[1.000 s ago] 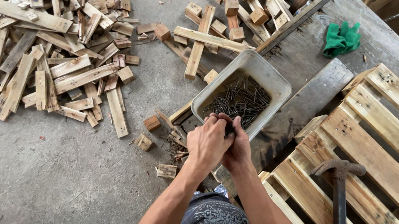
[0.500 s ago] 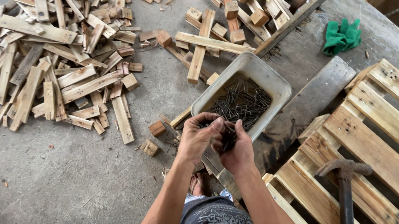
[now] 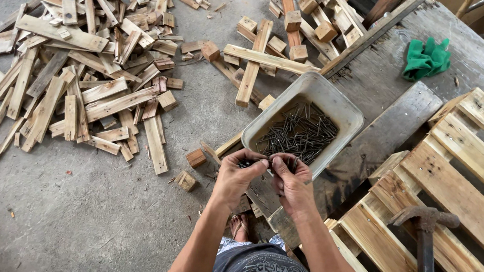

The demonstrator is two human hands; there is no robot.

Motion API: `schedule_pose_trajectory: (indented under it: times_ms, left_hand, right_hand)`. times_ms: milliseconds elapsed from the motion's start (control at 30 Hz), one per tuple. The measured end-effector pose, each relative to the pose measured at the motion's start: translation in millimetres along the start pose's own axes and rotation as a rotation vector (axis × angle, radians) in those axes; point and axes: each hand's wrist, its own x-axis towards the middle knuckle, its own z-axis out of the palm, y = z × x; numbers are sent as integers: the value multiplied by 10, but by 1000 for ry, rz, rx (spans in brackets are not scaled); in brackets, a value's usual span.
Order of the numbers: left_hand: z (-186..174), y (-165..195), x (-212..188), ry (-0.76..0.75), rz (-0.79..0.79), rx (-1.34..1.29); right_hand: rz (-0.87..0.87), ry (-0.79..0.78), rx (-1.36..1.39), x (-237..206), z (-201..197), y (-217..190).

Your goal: The person gathers nails from a container and uses a hammer to drive them into a wooden pallet. The person repeatedly picks up nails, positions them on the pallet slats, and strikes them with the hammer to secure the wood pieces.

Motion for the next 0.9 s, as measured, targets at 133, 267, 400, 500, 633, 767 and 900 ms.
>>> schedule_pose_trajectory:
  times_ms: [133, 267, 400, 500, 633, 767, 900]
  left_hand:
    - [-109, 65, -33, -15, -195, -125]
    - [-169, 147, -48, -41, -377, -244]
    - [-186, 136, -78, -237, -327, -181]
    - [-161, 91, -84, -207, -324, -273]
    - [-83, 57, -54, -235, -262, -340]
    - [9, 29, -46, -195, -245, -434]
    - [214, -69, -53, -254, -288, -567]
  right_hand:
    - [12, -67, -154, 40, -71, -65]
    - [107, -172, -493, 145, -182, -214]
    - [-119, -469, -660, 234, -198, -287]
    - [-2, -404, -504, 234, -144, -287]
    - [109, -180, -389, 154, -98, -307]
    - [81, -130, 5, 24, -216, -375]
    - [105, -140, 385, -227, -560, -487]
